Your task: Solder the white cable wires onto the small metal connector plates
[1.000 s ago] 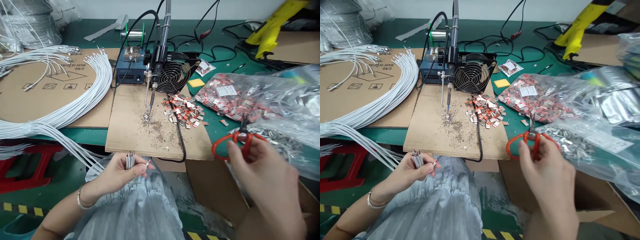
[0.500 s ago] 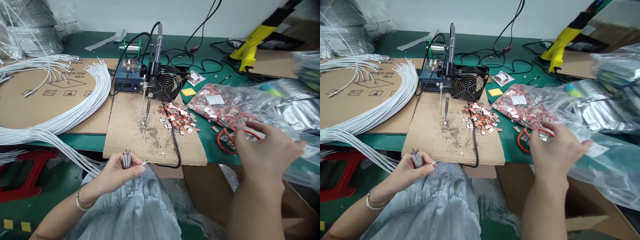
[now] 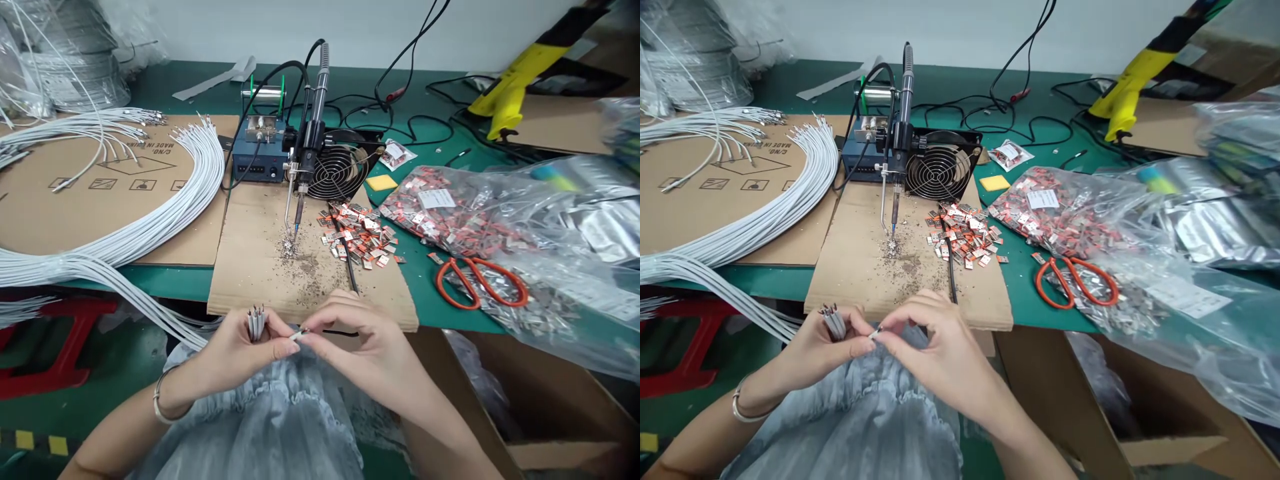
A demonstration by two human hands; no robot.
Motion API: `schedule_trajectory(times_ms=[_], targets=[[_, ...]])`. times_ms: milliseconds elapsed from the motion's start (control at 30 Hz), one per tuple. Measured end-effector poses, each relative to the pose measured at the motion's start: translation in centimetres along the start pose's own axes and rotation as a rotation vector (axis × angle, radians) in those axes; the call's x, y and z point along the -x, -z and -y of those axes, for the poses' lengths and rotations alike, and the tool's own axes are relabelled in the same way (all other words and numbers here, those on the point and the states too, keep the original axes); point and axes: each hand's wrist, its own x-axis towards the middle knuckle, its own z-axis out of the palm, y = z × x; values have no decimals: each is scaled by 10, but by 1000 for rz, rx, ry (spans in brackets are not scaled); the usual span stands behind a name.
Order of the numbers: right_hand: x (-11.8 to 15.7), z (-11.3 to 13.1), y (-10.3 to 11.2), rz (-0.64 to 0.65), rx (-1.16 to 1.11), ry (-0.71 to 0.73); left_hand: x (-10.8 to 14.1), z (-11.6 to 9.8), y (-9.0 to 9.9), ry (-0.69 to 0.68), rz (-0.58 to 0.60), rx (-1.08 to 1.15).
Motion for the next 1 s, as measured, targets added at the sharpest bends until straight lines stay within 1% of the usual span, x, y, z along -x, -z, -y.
schedule_trajectory(times_ms=[100,133,200,300,400,433,467,500,567,667,733,800,833,900,933,1000], targets=[[-1,-2,2,36,-59,-43,0,1,1,7,16,-2],[0,-3,0,26,-116,-58,0,1,2,13,17,10],[1,-8,-9,-33,-281,-86,-1,2,1,23,12,47],[5,-15,-34,-188,-559,-86,-3,3,-3,2,-35,104],[10,-17,-64,-433,-816,-23,-3,4,-9,-57,-105,147],[12,-17,-70,-496,-888,-5,-3,4,-10,-74,-117,159],[13,-17,-74,-525,-940,5,-2,4,-11,-86,-123,171],[15,-17,-75,-520,-966,9,-1,4,-10,-91,-123,183],[18,-18,-67,-442,-918,7,1,3,-7,-78,-95,203],[17,-17,-41,-283,-667,-8,4,1,0,-46,-10,217],[14,-12,-24,-149,-495,-2,5,1,3,-38,42,200],[8,-4,-14,-44,-367,29,6,2,4,-39,69,164],[5,0,-11,-17,-326,40,7,2,4,-39,77,151],[1,4,-9,8,-322,42,7,4,5,-45,96,141],[0,4,-11,14,-370,33,7,5,5,-51,107,146],[-1,0,-17,28,-558,9,6,6,6,-64,130,168]])
